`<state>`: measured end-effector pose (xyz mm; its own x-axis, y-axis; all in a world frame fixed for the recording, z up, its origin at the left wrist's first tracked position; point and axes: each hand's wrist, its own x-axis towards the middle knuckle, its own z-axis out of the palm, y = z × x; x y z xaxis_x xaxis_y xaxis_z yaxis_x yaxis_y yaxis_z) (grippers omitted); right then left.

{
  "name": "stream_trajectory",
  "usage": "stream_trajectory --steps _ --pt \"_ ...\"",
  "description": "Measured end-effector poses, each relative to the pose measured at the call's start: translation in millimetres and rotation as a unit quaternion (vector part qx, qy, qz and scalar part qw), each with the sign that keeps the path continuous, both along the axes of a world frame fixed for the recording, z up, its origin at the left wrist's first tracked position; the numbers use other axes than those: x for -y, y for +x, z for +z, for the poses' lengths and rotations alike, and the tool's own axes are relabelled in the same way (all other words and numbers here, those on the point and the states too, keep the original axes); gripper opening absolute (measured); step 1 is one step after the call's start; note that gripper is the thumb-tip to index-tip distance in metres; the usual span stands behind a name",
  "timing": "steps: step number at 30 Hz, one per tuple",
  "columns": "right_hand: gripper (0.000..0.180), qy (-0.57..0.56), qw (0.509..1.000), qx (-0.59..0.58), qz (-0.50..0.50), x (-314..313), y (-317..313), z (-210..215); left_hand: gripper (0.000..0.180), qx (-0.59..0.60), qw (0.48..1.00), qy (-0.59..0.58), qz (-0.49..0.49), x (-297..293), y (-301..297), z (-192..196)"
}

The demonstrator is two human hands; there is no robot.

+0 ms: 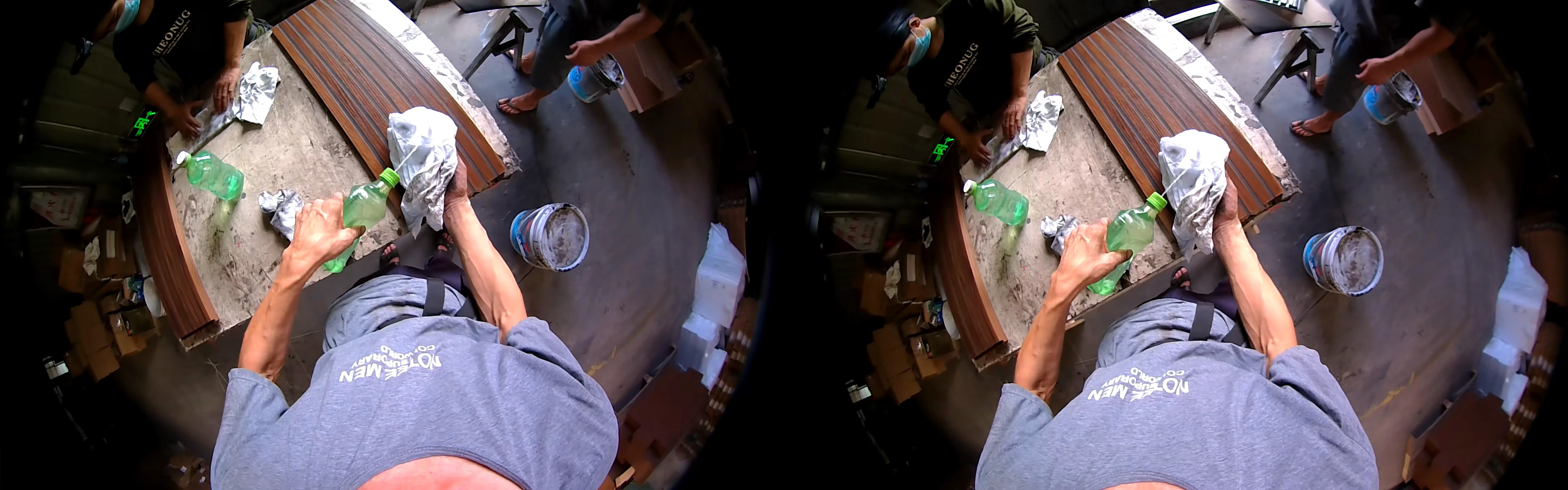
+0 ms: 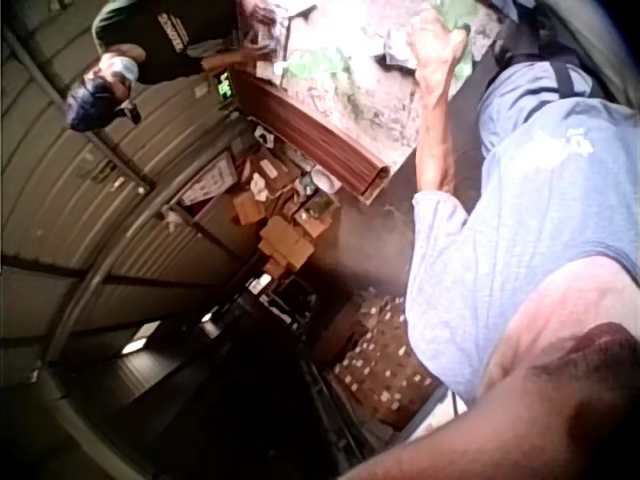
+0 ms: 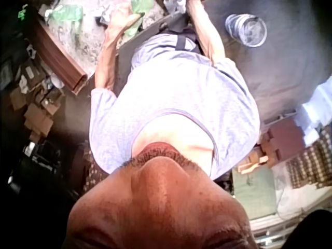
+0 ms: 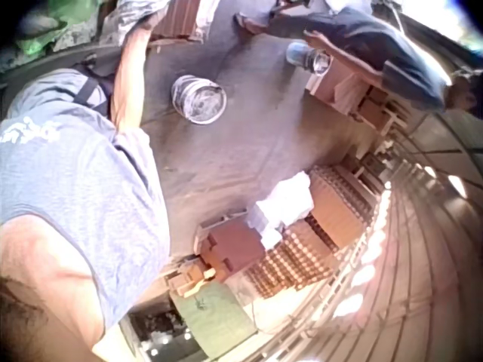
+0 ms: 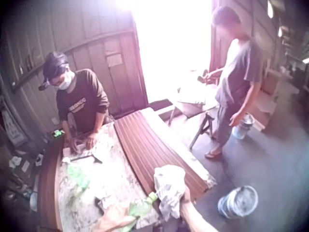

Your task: The person wipes a slatted wooden panel with a cloth, applying liquid from a green plastic bottle to the surface and rubbing the wood repeatedly while another person assists.

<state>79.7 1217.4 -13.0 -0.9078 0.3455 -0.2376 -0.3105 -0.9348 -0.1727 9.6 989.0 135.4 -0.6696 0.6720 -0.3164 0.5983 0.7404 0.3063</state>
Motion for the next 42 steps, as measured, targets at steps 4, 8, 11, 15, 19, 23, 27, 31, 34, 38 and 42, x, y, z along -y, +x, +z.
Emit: stream_trajectory --steps 4,8,11,15,19,23,27,31,34,38,42 --pt "0.049 -0.018 1.0 -0.005 0.009 -2 -3 -4 0.05 0.007 1.0 -0.025 -0.017 -2 5 1" --pt "0.05 0.008 1.0 -0.001 0.011 -4 -4 -10 0.052 0.015 0.998 -0.052 -0.021 -3 7 3" --pt "0.05 0.01 1.0 0.014 0.004 -5 -4 -13 0.053 -0.001 0.998 -0.059 -0.028 -1 8 3" --pt "0.051 0.011 1.0 0.016 0.006 -5 -1 -13 0.053 0.001 0.997 -0.072 -0.033 4 7 1" --pt "0.052 0.009 1.0 0.021 0.009 -3 2 -8 0.05 -0.015 0.997 -0.049 -0.052 4 6 -2" --pt "0.053 0.02 0.997 0.073 0.0 3 6 6 0.05 -0.017 0.998 -0.034 -0.047 0 5 -10" --pt "0.056 0.048 0.995 0.086 -0.003 17 10 24 0.051 -0.049 0.998 0.021 -0.027 1 6 -27" --pt "0.063 0.111 0.985 0.127 -0.026 34 15 36 0.05 -0.018 0.997 0.073 -0.001 8 2 -40" --pt "0.072 0.114 0.988 0.101 -0.023 35 20 38 0.046 0.095 0.965 0.231 0.073 19 2 -42" --pt "0.056 0.14 0.986 0.076 -0.05 5 29 38 0.043 0.195 0.854 0.45 0.171 46 7 -44" --pt "0.053 0.235 0.954 0.148 -0.111 -27 35 41 0.05 0.044 0.811 0.541 0.22 94 2 -60"
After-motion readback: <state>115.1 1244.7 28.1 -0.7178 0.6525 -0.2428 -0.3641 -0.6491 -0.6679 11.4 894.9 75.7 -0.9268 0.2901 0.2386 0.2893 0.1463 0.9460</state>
